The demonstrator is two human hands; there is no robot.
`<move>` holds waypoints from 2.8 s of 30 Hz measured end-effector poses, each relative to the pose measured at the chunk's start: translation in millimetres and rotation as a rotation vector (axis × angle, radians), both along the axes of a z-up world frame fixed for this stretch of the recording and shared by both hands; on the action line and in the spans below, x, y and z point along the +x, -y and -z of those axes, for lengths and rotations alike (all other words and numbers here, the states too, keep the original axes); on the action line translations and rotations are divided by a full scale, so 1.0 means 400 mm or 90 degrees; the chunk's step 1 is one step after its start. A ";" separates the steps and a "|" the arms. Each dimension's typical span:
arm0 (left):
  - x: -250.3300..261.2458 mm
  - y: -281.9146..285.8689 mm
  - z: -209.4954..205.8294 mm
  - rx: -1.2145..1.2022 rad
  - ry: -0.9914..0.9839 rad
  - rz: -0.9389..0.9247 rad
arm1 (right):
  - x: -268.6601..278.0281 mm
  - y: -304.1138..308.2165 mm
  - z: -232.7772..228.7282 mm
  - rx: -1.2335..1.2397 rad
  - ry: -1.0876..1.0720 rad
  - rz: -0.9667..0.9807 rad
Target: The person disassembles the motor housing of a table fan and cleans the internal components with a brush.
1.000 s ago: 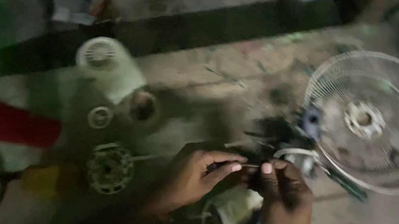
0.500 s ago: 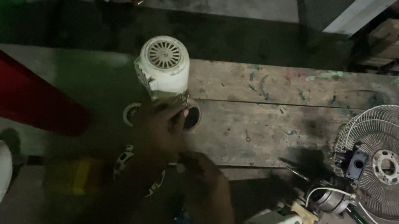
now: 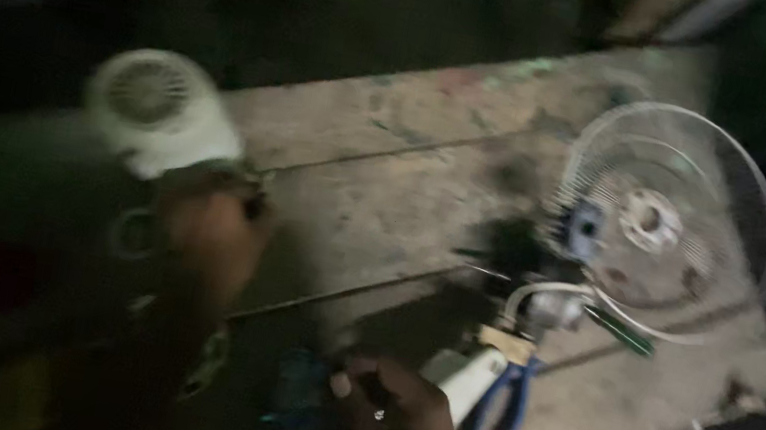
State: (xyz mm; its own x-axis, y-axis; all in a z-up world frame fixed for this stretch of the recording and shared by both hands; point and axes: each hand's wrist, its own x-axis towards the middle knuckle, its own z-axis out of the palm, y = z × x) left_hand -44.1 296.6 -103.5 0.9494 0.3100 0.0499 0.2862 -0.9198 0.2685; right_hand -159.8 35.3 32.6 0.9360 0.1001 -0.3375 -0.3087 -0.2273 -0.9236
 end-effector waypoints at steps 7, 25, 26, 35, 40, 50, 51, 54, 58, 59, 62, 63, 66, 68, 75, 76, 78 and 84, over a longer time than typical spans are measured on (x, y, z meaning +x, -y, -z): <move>-0.004 0.124 -0.248 0.089 -0.153 0.024 | 0.043 0.332 -0.051 -0.013 0.112 0.350; 0.128 0.711 -0.248 -0.431 -0.173 0.492 | 0.250 0.506 0.090 0.188 -0.015 0.295; 0.123 0.705 -0.258 -0.446 -0.163 0.494 | 0.250 0.512 0.091 0.199 -0.049 0.301; 0.077 0.636 -0.303 -0.445 -0.167 0.447 | 0.222 0.504 -0.014 0.085 0.090 0.096; 0.076 0.602 -0.315 -0.538 -0.102 0.512 | 0.233 0.451 -0.135 0.005 0.068 0.055; 0.072 0.587 -0.330 -0.578 -0.099 0.486 | 0.236 0.429 -0.171 -0.115 0.154 0.058; 0.071 0.589 -0.324 -0.565 -0.087 0.489 | 0.235 0.428 -0.166 -0.123 0.168 0.055; 0.079 0.580 -0.310 -0.496 -0.176 0.445 | 0.231 0.434 -0.155 -0.137 0.193 0.054; 0.092 0.560 -0.278 -0.639 -0.074 0.608 | 0.230 0.441 -0.137 -0.081 0.190 0.058; 0.097 0.557 -0.269 -0.708 -0.100 0.620 | 0.226 0.444 -0.135 -0.060 0.186 0.060; 0.120 0.534 -0.240 -0.873 -0.272 0.583 | 0.218 0.447 -0.131 -0.039 0.189 0.043; 0.129 0.528 -0.228 -0.921 -0.346 0.558 | 0.216 0.446 -0.130 -0.059 0.206 0.038; 0.172 0.517 -0.203 -0.638 -0.504 0.317 | 0.220 0.440 -0.134 -0.086 0.222 0.027; 0.207 0.509 -0.196 -0.629 -0.495 0.428 | 0.225 0.433 -0.137 -0.057 0.189 0.027; 0.244 0.511 -0.184 -0.597 -0.524 0.574 | 0.229 0.434 -0.143 -0.149 0.259 -0.005; 0.239 0.507 -0.191 -0.567 -0.519 0.544 | 0.231 0.436 -0.140 -0.135 0.294 -0.022; 0.220 0.508 -0.216 -0.508 -0.507 0.488 | 0.226 0.443 -0.137 -0.110 0.306 -0.023; 0.132 0.521 -0.410 -0.572 -0.481 0.386 | 0.170 0.448 -0.158 0.121 0.174 0.051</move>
